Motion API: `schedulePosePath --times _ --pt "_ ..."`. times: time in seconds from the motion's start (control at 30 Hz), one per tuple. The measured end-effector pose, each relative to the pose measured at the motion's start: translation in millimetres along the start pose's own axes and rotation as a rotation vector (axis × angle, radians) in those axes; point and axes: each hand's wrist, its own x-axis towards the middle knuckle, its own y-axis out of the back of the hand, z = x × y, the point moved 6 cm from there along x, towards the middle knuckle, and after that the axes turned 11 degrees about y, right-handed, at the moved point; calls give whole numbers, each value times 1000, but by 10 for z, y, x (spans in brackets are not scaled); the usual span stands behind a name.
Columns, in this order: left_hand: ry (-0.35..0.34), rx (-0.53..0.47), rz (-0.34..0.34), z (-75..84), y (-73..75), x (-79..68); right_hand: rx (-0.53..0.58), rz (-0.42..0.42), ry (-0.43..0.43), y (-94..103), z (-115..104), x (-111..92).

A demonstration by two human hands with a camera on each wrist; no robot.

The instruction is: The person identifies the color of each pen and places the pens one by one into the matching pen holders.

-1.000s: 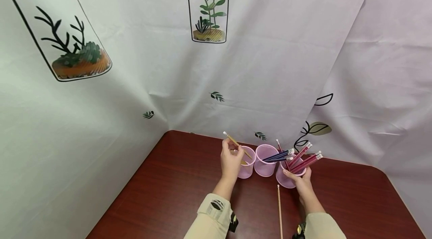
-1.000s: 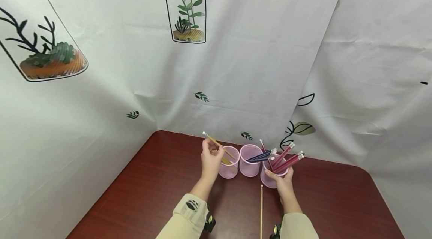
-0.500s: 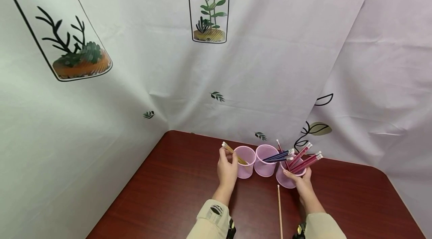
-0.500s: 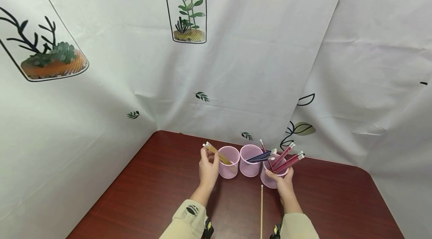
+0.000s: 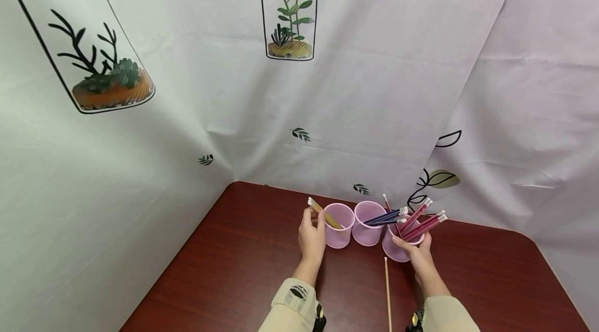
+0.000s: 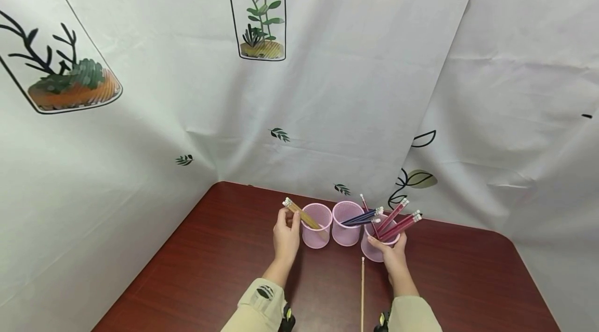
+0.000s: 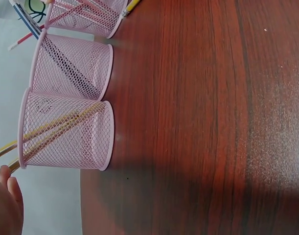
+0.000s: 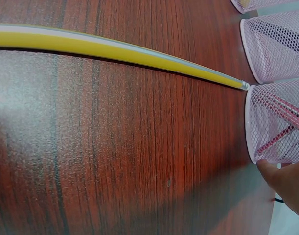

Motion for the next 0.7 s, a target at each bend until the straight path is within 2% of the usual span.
schedulePosePath --times 0.23,0.4,0.53,0.7 --pt "58 -148 -28 -105 -45 30 0 12 -6 -4 -38 -9" --pt "93 -174 4 -153 -43 44 0 7 -18 -7 -35 -10" --pt "136 -193 -3 -175 -53 56 3 6 -19 -5 -33 -11" --pt "154 -182 -23 -179 -68 55 5 2 -20 -3 -24 -10"
